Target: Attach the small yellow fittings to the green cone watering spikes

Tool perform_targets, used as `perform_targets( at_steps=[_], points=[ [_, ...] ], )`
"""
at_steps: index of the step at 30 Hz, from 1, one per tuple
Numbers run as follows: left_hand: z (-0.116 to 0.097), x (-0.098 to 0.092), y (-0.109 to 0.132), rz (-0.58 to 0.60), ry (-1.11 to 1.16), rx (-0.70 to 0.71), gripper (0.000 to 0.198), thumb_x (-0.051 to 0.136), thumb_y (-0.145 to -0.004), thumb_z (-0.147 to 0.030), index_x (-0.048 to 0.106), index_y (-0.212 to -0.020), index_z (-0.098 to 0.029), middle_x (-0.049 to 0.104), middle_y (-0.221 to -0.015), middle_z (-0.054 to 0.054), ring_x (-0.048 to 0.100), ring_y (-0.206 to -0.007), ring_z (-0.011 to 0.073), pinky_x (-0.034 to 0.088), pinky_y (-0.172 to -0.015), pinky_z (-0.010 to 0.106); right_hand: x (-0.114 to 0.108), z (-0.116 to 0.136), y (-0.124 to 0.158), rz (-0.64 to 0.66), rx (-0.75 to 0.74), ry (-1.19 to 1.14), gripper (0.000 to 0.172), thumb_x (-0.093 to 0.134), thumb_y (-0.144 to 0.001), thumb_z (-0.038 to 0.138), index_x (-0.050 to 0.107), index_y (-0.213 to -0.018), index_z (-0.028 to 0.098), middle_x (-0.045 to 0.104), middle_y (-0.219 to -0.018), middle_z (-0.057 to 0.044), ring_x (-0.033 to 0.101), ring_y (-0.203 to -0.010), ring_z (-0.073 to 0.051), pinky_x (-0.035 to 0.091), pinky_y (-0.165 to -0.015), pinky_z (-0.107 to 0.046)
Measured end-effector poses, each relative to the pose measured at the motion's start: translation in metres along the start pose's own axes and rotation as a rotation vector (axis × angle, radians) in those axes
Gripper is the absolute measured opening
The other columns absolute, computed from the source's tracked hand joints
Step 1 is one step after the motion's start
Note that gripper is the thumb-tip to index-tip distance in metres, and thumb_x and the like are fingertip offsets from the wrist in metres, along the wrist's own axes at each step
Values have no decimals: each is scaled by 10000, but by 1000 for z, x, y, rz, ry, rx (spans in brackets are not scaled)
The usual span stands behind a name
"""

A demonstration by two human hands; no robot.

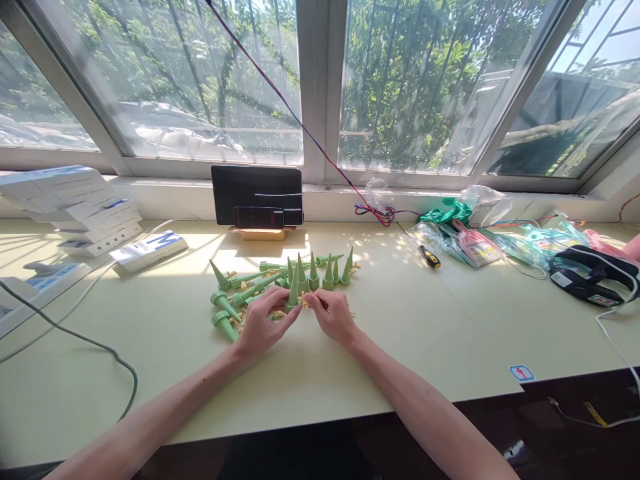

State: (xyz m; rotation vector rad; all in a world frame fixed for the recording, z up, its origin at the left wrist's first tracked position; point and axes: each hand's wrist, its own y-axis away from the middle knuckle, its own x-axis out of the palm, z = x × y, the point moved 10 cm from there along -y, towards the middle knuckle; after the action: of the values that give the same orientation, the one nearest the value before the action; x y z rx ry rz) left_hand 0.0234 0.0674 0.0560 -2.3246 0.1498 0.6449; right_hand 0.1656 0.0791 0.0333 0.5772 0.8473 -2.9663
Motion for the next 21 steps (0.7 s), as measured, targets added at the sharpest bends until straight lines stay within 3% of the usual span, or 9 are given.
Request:
perform_targets(
  at_steps=[4,10,21],
  points=[
    [0,-1,-1,-8,6,-1,133,644,-874,-306,622,-939,-193,562,-804,25,551,-650,125,523,-591,248,1,1,0,18,5,-8,515,441,-980,533,575,-631,179,485,-505,21,417,-456,-101,350,-470,-237],
    [1,-2,-2,-23,19,-18,138,644,-874,-320,633,-915,-189,557,-790,18,544,-638,117,521,-575,238,2,8,1,37,-23,-59,332,523,-959,456,636,-831,171,606,-659,-21,531,-560,-128,431,-524,-243],
    [4,-2,-1,-24,22,-18,159,653,-869,-318,638,-947,-181,575,-812,34,574,-657,128,551,-592,259,-1,12,2,9,-53,-50,244,569,-939,397,646,-879,174,654,-723,-38,569,-584,-134,465,-542,-254]
  ],
)
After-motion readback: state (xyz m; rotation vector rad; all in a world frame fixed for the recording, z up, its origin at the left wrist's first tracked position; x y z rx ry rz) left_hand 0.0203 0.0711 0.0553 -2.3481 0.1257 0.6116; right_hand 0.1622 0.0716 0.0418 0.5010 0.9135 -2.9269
